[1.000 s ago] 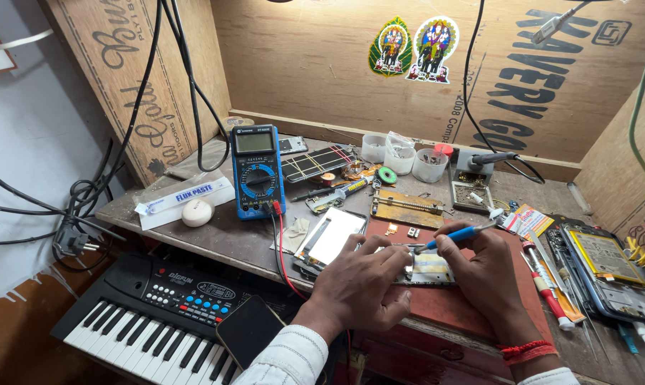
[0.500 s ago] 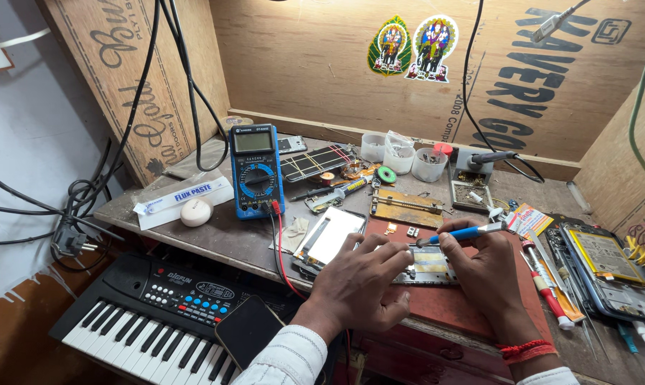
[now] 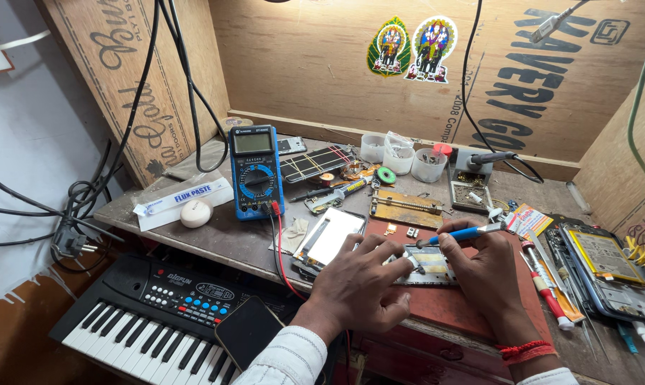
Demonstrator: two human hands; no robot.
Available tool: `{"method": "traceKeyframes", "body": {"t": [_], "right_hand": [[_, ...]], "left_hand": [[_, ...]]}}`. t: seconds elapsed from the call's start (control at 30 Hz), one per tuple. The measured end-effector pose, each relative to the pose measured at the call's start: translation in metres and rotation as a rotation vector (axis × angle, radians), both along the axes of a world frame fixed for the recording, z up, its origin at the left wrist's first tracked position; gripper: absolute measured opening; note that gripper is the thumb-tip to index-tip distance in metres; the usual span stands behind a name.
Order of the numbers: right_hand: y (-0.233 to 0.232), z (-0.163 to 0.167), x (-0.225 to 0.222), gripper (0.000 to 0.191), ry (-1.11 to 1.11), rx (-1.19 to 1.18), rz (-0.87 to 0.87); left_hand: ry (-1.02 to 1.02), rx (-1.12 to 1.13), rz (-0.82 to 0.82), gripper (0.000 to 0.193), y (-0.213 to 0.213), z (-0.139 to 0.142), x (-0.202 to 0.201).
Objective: The person repairs a disassembled smartphone at a workbench, holding the phone frame steady with one hand while working on its internal components with a blue-handled tool in the other hand. They occasionally reposition the phone and small parts on the mat as they continue the repair.
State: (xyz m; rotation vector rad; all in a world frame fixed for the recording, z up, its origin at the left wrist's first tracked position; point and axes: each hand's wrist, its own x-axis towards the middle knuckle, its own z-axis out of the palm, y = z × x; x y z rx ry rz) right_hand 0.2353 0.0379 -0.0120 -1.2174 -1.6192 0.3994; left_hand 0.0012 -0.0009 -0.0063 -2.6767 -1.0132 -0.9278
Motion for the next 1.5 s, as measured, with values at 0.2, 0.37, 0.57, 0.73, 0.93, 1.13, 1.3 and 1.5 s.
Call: {"method": "traceKeyframes", "body": {"t": [0.2,0.37,0.57,0.73,0.93,1.13,1.3,1.5], "right_hand": [[0.0011,-0.0022,0.0012,0.017,-0.027,0.021,0.077],[0.0004,-0.0012,-0.0011,0.018,-0.017,-0.027,0.103],[-0.0004,0.0009,-0.0026,0.018,-0.07,0.019,0.189],[0.0012,-0.0002,-0.0013,0.016,-0.07,-0.002,0.187],[-0.0001,-0.0023,0.0008,0.013,-0.065,0.006,0.072],[0.0015,-0.0021,0.0012,0.011,-0.114,0.007,0.056],[0.001,-0.0031,0.0015,0.012,-0.076,-0.006,0.115],[0.0021,-0.0027,0.0023,0.01,-0.081,0.021,0.098]], "left_hand": [[-0.014,0.013,-0.004,0.041,-0.0007,0.0006,0.0003],[-0.031,0.053,0.0,0.04,-0.002,0.0023,-0.0001],[-0.025,0.016,0.012,0.045,-0.003,0.0036,0.0002],[-0.044,0.033,0.011,0.044,-0.0025,0.0028,0.0005],[-0.06,0.027,0.01,0.042,-0.0011,0.0009,0.0005],[-0.065,0.041,0.012,0.044,-0.0015,0.0003,0.0006],[-0.062,0.012,0.014,0.044,-0.0018,0.0001,0.0004],[-0.065,0.03,0.017,0.043,-0.0018,0.0,0.0005]]}}
